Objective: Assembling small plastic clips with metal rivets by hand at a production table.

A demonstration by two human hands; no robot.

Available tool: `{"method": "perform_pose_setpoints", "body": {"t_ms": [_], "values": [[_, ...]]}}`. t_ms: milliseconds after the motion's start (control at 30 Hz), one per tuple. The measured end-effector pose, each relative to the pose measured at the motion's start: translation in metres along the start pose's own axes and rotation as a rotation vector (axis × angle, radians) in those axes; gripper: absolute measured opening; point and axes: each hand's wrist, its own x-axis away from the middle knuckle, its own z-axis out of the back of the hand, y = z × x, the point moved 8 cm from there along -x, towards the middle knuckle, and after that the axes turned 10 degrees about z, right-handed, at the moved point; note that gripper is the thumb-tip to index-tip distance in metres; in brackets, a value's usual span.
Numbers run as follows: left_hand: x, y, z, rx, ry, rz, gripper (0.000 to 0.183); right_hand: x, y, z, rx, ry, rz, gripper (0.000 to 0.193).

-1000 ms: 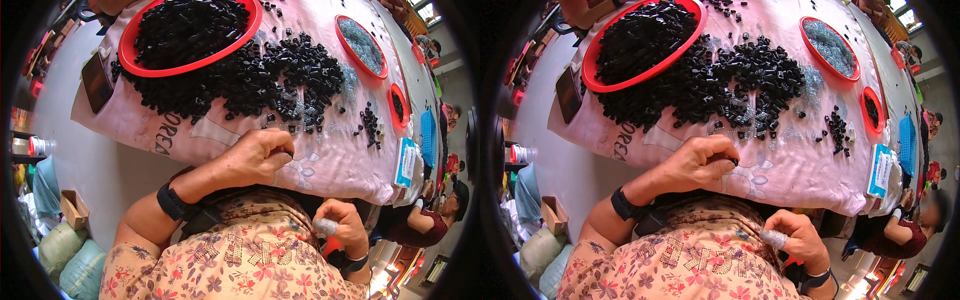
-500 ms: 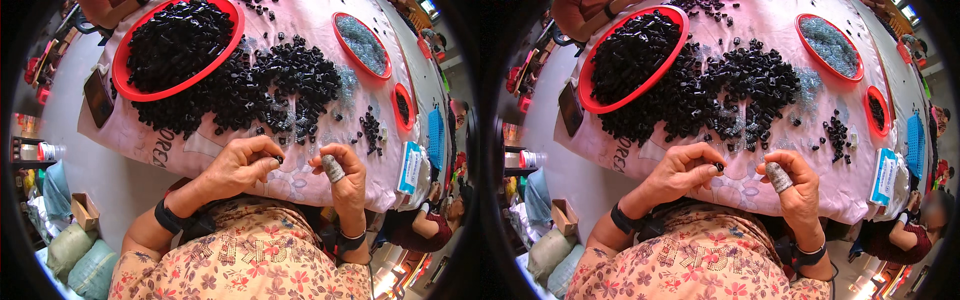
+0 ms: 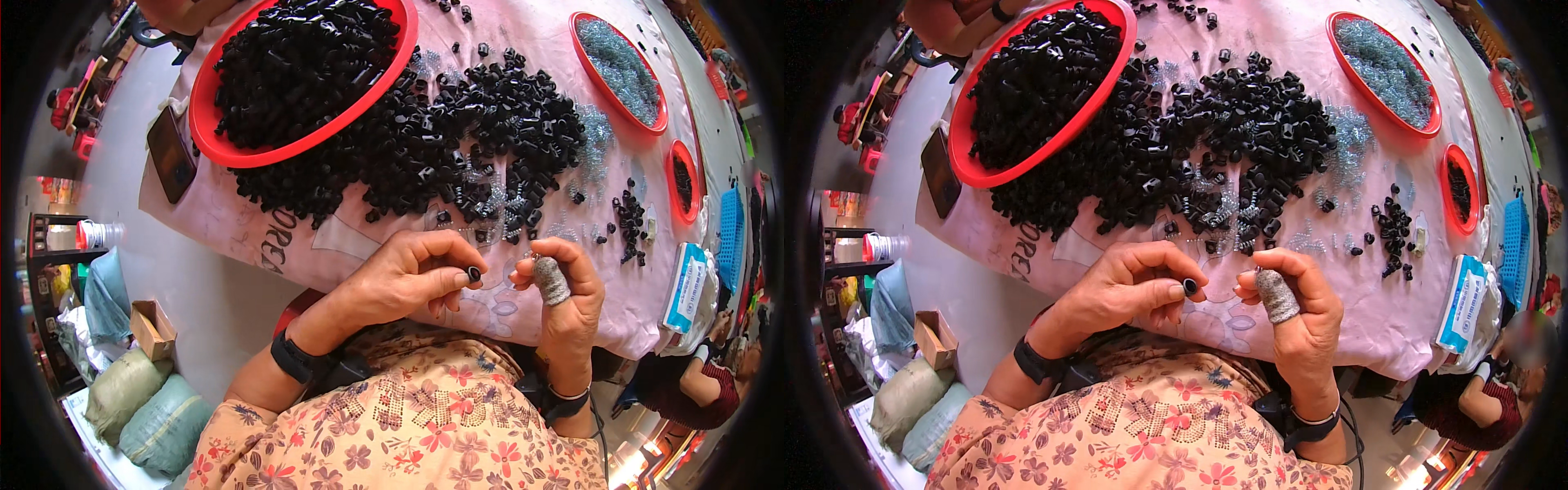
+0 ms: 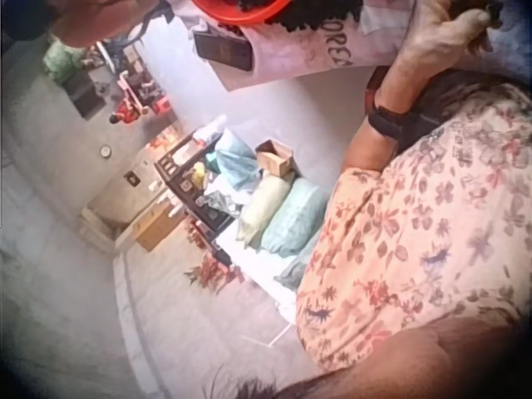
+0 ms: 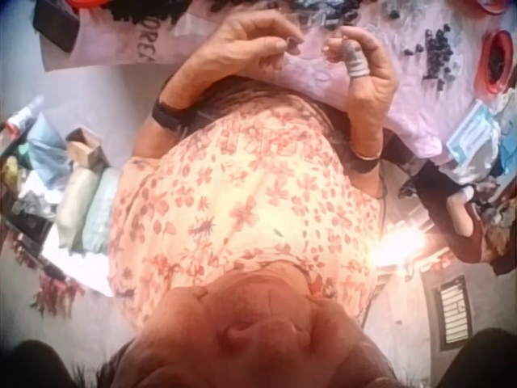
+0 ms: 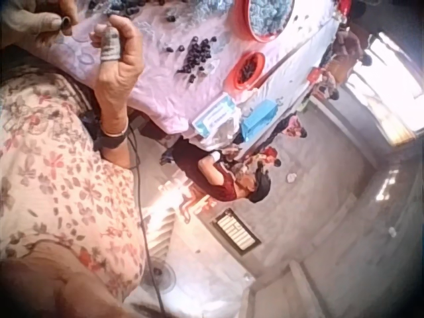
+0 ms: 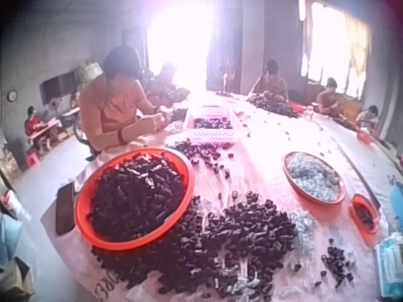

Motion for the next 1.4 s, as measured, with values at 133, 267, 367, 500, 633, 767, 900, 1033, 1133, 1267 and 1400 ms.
{"method": "perform_pose_setpoints", "body": {"t_ms": [133, 267, 367, 500, 633, 767, 900, 1033, 1133, 1267, 1400], "values": [[-0.003, -0.002, -0.001, 0.009, -0.041, -0.016, 0.014, 0.003, -0.004, -0.009, 0.093, -0.036, 0.010, 0.022], [0.000, 0.001, -0.005, -0.023, -0.040, -0.012, 0.014, 0.000, -0.005, -0.015, 0.173, -0.172, 0.115, 0.022], [-0.001, 0.001, -0.006, -0.015, -0.036, -0.010, 0.015, 0.000, -0.007, -0.019, 0.195, -0.232, 0.173, 0.020], [-0.003, -0.003, -0.010, 0.061, -0.081, 0.035, 0.017, 0.003, -0.003, -0.017, 0.052, -0.147, 0.064, 0.020], [-0.003, -0.007, -0.010, 0.098, -0.065, 0.061, 0.015, 0.007, 0.004, -0.016, -0.010, -0.064, -0.042, 0.019], [-0.002, -0.007, -0.009, 0.092, -0.070, 0.060, 0.015, 0.006, -0.001, -0.021, 0.063, -0.129, 0.065, 0.021], [-0.001, -0.006, -0.007, 0.066, -0.070, 0.047, 0.018, 0.003, -0.008, -0.023, 0.257, -0.199, 0.198, 0.025], [-0.001, -0.008, -0.005, 0.054, -0.031, 0.052, 0.017, 0.002, -0.014, -0.026, 0.348, -0.223, 0.279, 0.027], [-0.001, -0.010, -0.005, 0.043, -0.025, 0.050, 0.018, 0.003, -0.019, -0.029, 0.412, -0.238, 0.321, 0.028], [0.000, -0.008, -0.005, 0.042, -0.044, 0.030, 0.020, 0.005, -0.010, -0.026, 0.274, -0.199, 0.195, 0.025], [0.000, -0.010, -0.003, 0.053, -0.061, 0.064, 0.027, 0.007, 0.001, -0.024, 0.101, -0.177, 0.072, 0.022]]}}
